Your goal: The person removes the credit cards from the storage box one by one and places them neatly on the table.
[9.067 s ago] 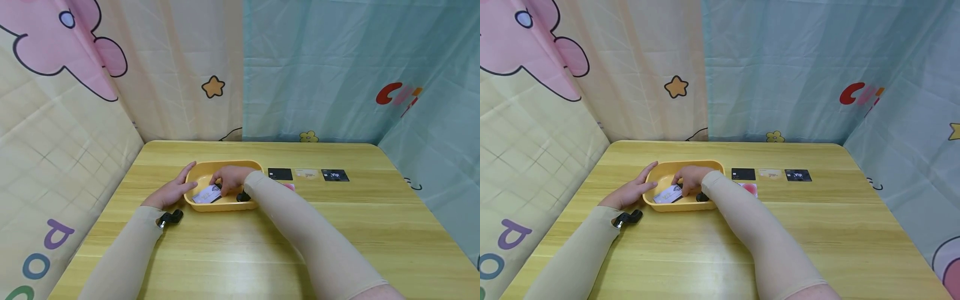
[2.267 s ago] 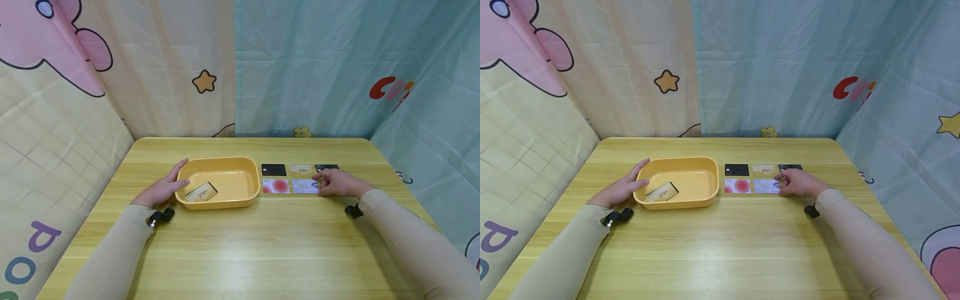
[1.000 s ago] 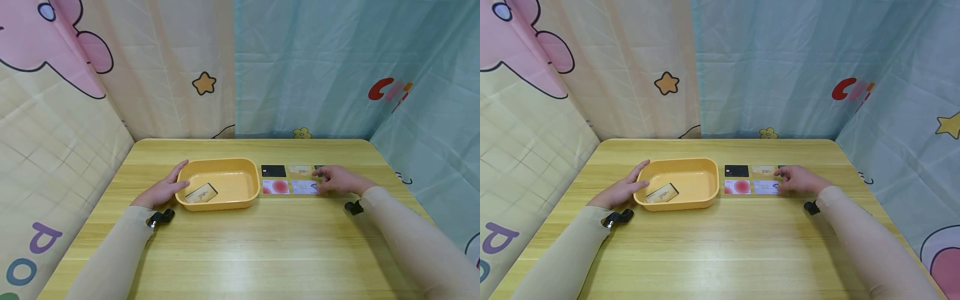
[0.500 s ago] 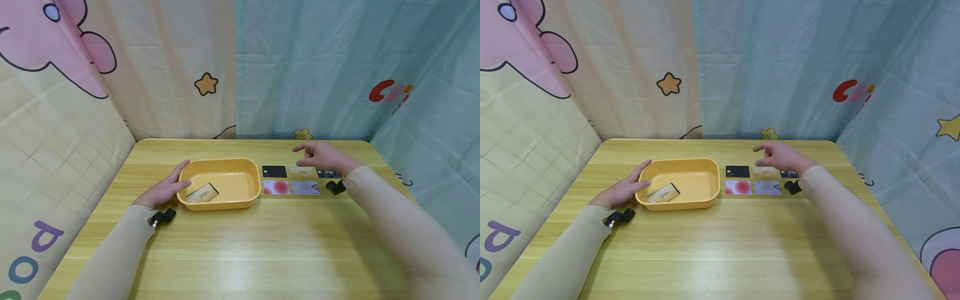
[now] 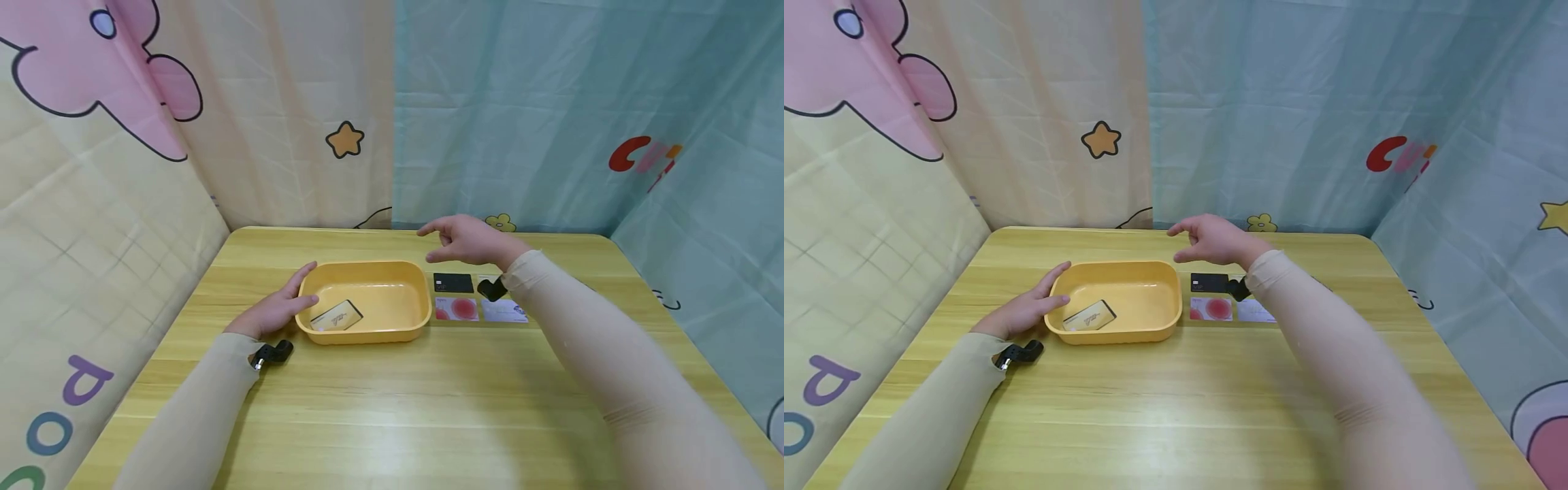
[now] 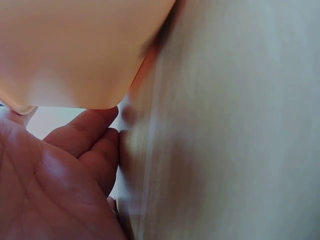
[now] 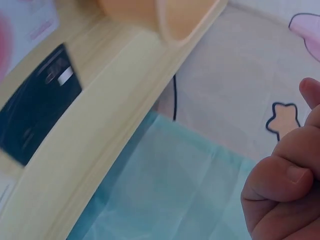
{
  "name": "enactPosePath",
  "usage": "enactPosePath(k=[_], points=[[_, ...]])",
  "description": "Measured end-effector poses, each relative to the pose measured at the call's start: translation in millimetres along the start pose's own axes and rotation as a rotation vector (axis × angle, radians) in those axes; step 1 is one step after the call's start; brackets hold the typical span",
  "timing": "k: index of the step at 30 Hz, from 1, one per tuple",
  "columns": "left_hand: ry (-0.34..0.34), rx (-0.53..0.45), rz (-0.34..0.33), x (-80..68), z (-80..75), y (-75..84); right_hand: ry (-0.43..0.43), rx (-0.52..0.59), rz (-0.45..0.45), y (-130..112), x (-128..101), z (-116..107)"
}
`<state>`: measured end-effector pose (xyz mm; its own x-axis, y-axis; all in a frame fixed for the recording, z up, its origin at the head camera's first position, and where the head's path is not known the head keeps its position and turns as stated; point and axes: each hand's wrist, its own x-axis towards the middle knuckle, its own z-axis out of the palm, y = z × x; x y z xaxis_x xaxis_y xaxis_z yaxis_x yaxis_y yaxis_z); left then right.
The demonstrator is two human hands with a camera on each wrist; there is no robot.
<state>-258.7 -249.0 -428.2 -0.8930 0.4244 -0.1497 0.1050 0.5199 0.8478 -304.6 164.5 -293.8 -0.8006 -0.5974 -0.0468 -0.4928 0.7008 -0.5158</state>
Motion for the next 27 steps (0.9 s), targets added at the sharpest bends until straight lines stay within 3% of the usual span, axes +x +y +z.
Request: enactPosePath(k=[12,27], points=[[0.004,0.021,-0.021,-1.1,0.3,1.3,-0.093,0.001,-0.05,-45.9,50.3,36.3],[0.001,0.015,-0.033,-1.1,1.5,0.8,-0.19,0.026,-0.094,-57.9,95.7,84.9]])
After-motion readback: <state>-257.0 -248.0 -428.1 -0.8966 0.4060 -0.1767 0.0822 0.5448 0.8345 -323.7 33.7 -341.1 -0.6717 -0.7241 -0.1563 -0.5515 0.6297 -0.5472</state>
